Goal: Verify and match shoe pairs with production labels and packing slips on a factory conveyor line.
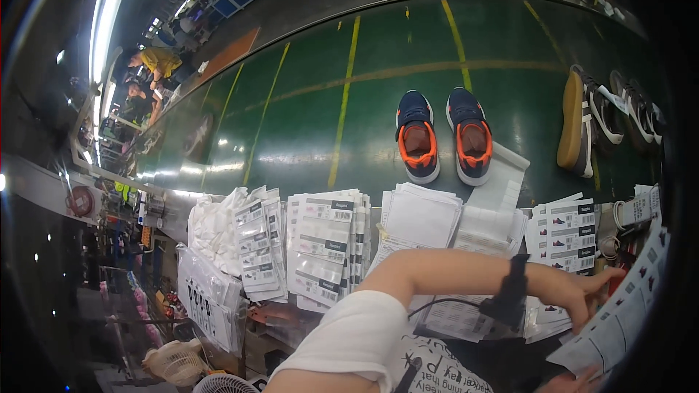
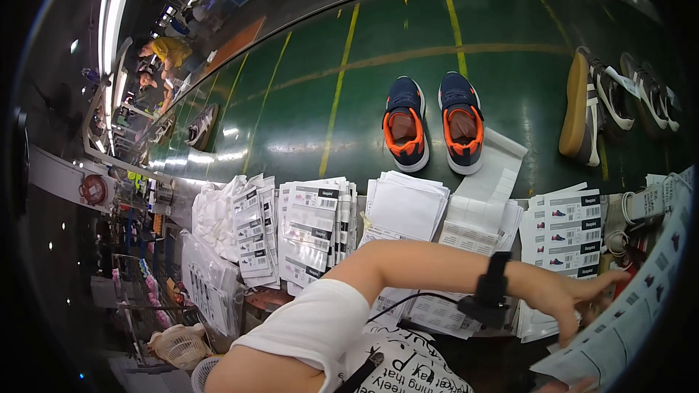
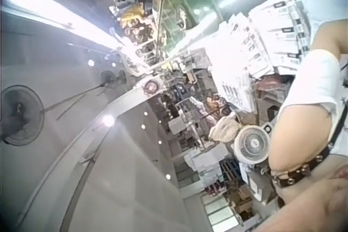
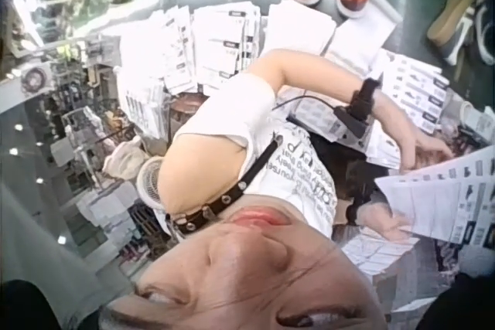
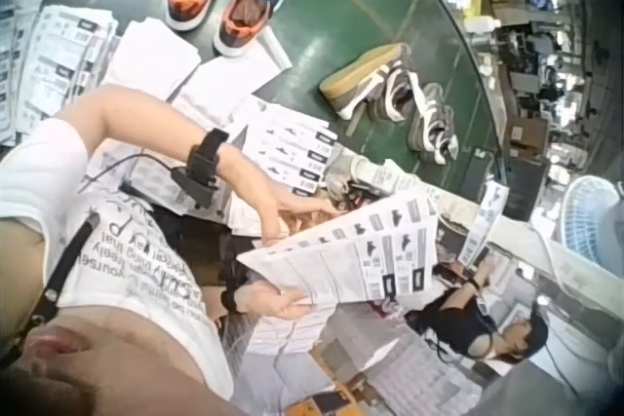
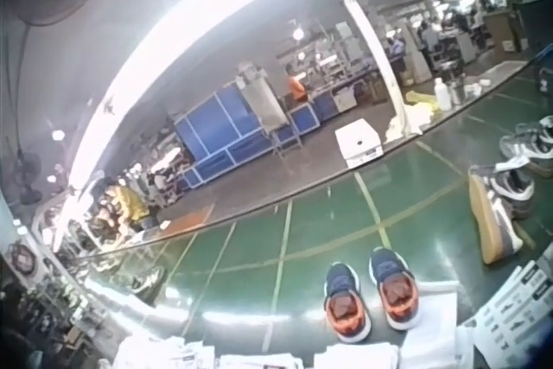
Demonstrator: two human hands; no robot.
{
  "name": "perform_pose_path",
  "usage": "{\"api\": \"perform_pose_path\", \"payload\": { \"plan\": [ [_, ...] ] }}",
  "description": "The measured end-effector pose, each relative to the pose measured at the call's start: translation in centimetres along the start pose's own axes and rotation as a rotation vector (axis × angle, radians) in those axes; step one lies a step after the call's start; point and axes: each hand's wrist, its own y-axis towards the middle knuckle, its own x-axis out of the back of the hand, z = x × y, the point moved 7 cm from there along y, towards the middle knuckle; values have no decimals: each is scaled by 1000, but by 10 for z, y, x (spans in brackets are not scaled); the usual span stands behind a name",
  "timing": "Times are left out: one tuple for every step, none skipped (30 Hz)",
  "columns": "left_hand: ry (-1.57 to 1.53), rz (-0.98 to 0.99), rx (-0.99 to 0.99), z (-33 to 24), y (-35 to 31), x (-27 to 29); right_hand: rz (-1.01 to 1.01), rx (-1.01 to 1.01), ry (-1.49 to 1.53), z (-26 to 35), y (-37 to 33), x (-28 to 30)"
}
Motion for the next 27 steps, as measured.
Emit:
{"api": "perform_pose_path", "payload": {
  "plan": [
    [-148,72,-49,-6,-16,-10,-5,1,0,3,-5,-6],
    [-74,51,-151,-15,-33,-12,69,-11,116,5,-10,-17],
    [-67,21,-110,-15,-46,-12,142,-23,234,9,-13,-30],
    [185,-237,-98,-18,-59,3,136,-21,235,11,-13,-35],
    [470,-476,-137,-28,-75,14,436,-275,598,5,-19,-63],
    [442,-493,-93,-27,-85,14,738,-531,958,10,-32,-89],
    [594,-618,-198,-38,-98,13,734,-523,960,12,-26,-93],
    [741,-742,-294,-50,-111,11,794,-506,962,16,-21,-100],
    [755,-732,-313,-52,-115,5,817,-503,1002,18,-13,-105],
    [821,-690,-277,-51,-119,-3,676,-547,1049,16,-5,-106],
    [868,-665,-275,-51,-121,-10,666,-539,1053,17,2,-108],
    [925,-628,-294,-52,-122,-19,671,-594,1024,15,5,-113],
    [976,-598,-304,-51,-123,-26,650,-726,964,8,4,-116],
    [973,-615,-315,-52,-124,-29,671,-622,1056,18,10,-117],
    [946,-609,-354,-52,-125,-33,681,-567,1070,25,11,-117],
    [965,-592,-367,-52,-123,-36,626,-520,924,24,15,-115],
    [988,-603,-316,-49,-122,-35,555,-552,799,21,15,-111],
    [1000,-597,-311,-47,-119,-35,566,-465,781,30,16,-109],
    [996,-600,-306,-45,-118,-34,473,-342,616,35,20,-100],
    [1013,-591,-310,-44,-116,-35,382,-215,496,44,23,-90],
    [1022,-561,-349,-44,-114,-37,378,-220,452,46,22,-87],
    [1031,-530,-387,-43,-113,-40,355,-205,377,49,21,-82],
    [1032,-528,-388,-41,-112,-40,328,-140,348,56,22,-77],
    [1032,-526,-410,-40,-112,-41,331,-190,301,55,21,-75],
    [1018,-505,-480,-40,-112,-44,323,-141,330,61,22,-73],
    [1032,-521,-434,-35,-110,-41,320,-143,375,64,23,-72],
    [1006,-499,-426,-30,-108,-41,313,-91,359,70,25,-71]
  ]
}}
